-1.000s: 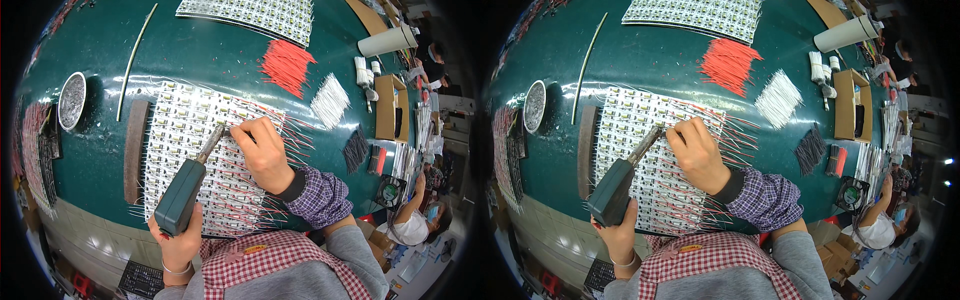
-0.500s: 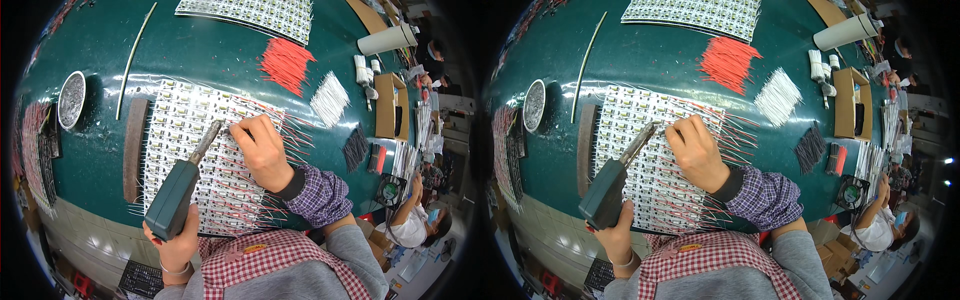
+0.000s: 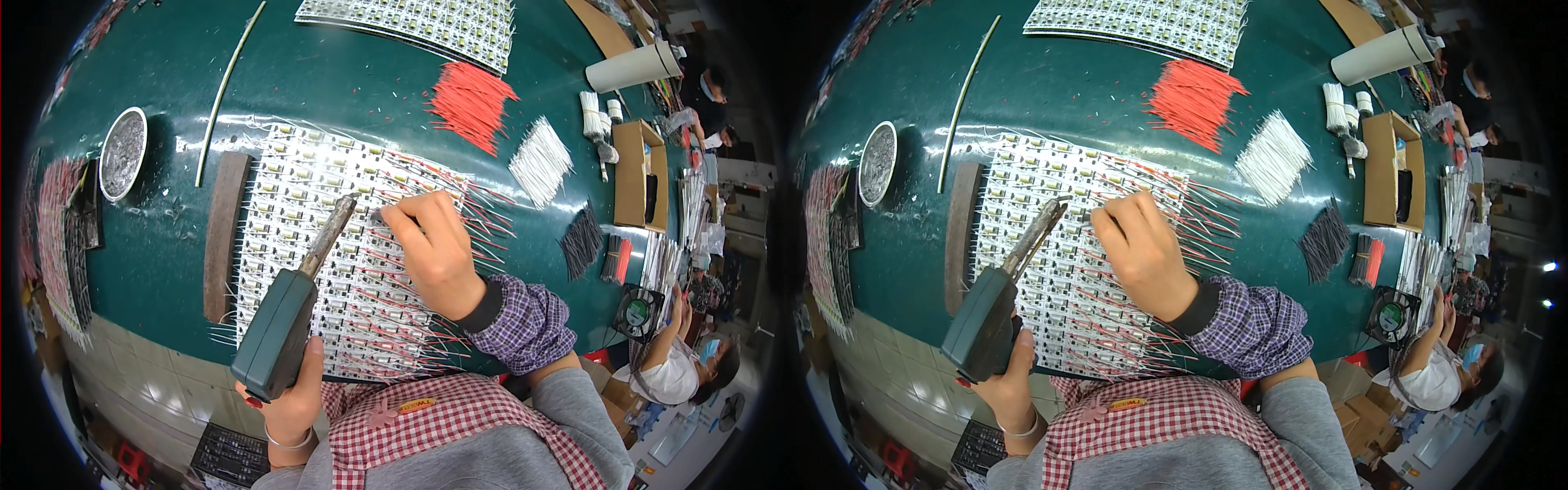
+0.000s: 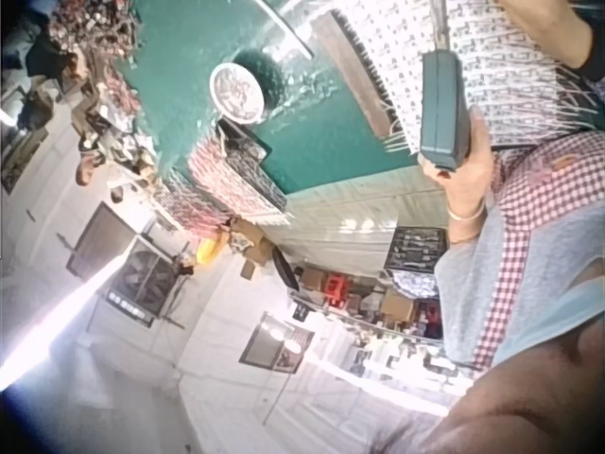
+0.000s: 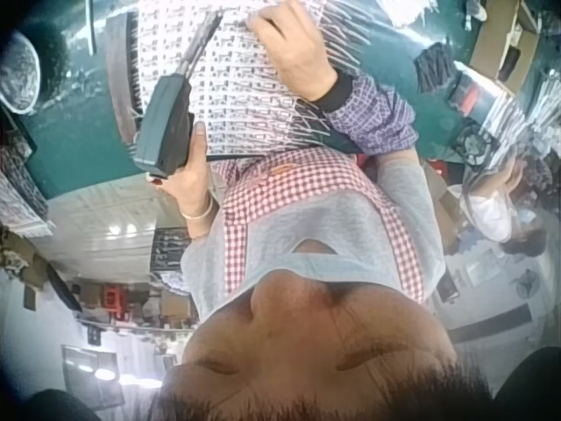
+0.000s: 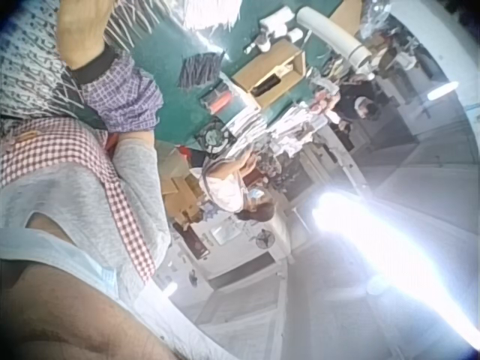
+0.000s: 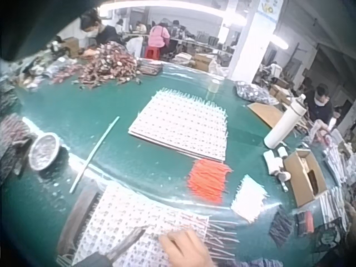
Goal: The person takes wires from bundles on the table, positions them onto the leads of a circuit board panel by hand, and bonds them using a handheld soldering tool.
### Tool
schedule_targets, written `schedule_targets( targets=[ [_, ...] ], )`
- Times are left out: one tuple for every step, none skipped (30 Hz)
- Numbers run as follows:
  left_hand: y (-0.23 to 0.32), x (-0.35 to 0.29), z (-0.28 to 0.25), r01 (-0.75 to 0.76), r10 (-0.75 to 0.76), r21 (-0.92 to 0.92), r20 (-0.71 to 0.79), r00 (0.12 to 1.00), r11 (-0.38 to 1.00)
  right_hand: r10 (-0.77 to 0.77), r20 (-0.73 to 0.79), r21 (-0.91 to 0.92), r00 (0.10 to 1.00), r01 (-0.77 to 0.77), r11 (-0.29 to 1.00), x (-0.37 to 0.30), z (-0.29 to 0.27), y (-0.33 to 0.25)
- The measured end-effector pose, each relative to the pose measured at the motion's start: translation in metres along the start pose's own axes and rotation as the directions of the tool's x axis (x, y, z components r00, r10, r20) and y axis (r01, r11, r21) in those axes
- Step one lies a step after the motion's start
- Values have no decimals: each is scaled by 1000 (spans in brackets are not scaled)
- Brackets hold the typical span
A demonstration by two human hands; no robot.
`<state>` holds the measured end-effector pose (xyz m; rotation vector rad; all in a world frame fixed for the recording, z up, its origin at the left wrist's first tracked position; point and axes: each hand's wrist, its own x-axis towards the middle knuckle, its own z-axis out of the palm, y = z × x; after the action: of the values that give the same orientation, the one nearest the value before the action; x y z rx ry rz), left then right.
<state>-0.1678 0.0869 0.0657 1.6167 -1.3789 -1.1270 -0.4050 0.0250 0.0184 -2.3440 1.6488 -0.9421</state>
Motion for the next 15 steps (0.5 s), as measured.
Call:
schedule_targets(
  targets=[
    [-2, -1, 2, 0, 0, 1, -1, 1000, 1000, -7, -13, 16, 1000, 7, 1000, -2, 0, -3],
    [2, 1, 7, -16, 16, -2, -82, 996, 1000, -15, -25, 36, 1000, 16, 999, -4, 3, -5],
    [4, 1, 9, -34, 33, -3, -163, 986, 999, -16, -23, 40, 1000, 17, 999, -5, 5, -6],
    [3, 1, 9, -34, 33, -5, -161, 986, 999, -9, -16, 45, 1000, 10, 999, -6, 6, -6],
    [1, 0, 7, -32, 33, 12, -136, 990, 999, -3, -8, 50, 1000, 3, 999, -6, 6, -7],
    [0, -1, 6, -30, 33, 28, -111, 993, 999, -2, -8, 48, 1000, 3, 999, -6, 5, -7],
    [-1, -2, 6, -30, 33, 29, -112, 993, 999, -1, 5, 43, 1000, 1, 999, -7, 5, -6],
    [-2, -3, 5, -44, 51, 68, -95, 994, 997, 1, 19, 39, 1000, -2, 999, -7, 4, -6],
    [-2, -4, 5, -60, 68, 107, -78, 995, 992, 0, 19, 38, 1000, -1, 999, -7, 5, -6],
    [-4, -4, 7, -59, 68, 106, -79, 995, 993, -6, 20, 31, 1000, 5, 1000, -8, 5, -6],
    [-7, -5, 10, -64, 74, 84, -116, 991, 994, -12, 22, 22, 1000, 11, 1000, -8, 5, -5],
    [-9, -6, 12, -70, 79, 62, -152, 985, 996, -12, 22, 20, 1000, 11, 1000, -8, 5, -5],
    [-7, -5, 11, -69, 78, 64, -153, 985, 996, -15, 21, 22, 1000, 14, 1000, -8, 7, -5],
    [-5, -3, 10, -65, 68, 35, -108, 992, 997, -17, 20, 23, 1000, 17, 1000, -9, 7, -5],
    [-4, -1, 9, -59, 59, 6, -62, 996, 998, -16, 20, 25, 1000, 16, 1000, -9, 8, -5]
  ],
)
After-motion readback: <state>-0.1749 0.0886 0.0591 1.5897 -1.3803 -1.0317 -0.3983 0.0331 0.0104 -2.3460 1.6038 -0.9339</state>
